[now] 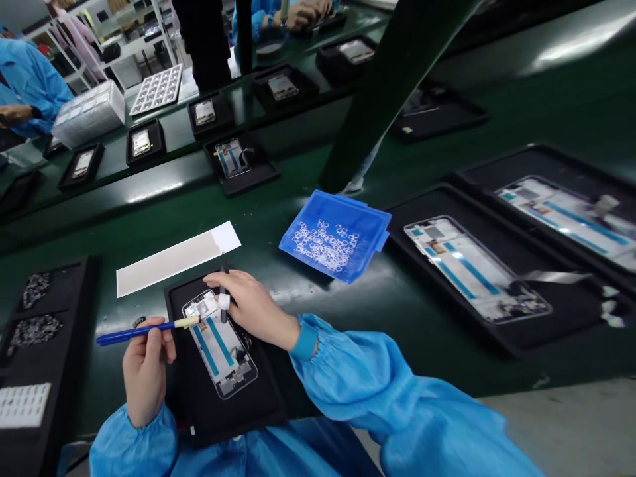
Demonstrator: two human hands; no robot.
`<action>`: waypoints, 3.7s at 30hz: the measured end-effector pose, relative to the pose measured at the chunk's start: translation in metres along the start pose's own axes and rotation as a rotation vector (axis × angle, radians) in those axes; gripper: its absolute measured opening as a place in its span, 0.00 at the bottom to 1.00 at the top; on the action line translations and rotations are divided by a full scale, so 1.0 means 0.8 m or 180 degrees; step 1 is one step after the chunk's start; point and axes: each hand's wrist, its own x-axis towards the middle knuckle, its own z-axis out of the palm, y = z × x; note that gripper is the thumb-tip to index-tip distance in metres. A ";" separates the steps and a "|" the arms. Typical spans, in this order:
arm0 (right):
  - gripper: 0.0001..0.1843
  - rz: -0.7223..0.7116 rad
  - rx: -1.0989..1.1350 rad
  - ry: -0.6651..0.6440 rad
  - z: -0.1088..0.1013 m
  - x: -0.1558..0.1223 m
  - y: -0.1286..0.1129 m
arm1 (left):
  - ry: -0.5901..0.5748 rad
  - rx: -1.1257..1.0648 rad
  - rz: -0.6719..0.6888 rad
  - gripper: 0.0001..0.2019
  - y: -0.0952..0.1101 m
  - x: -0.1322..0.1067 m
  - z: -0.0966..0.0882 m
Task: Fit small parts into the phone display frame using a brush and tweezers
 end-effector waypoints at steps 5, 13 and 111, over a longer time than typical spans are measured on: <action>0.29 -0.0183 -0.0551 -0.0223 0.022 0.014 0.012 | 0.0034 0.0225 0.0113 0.14 -0.003 0.008 0.002; 0.27 -0.0039 -0.0531 0.0036 0.021 -0.010 0.015 | -0.0565 0.0705 0.0628 0.09 0.027 0.013 0.002; 0.28 0.0234 0.0019 -0.0003 0.012 -0.030 0.018 | 0.0232 0.0936 0.1673 0.10 0.038 0.028 0.041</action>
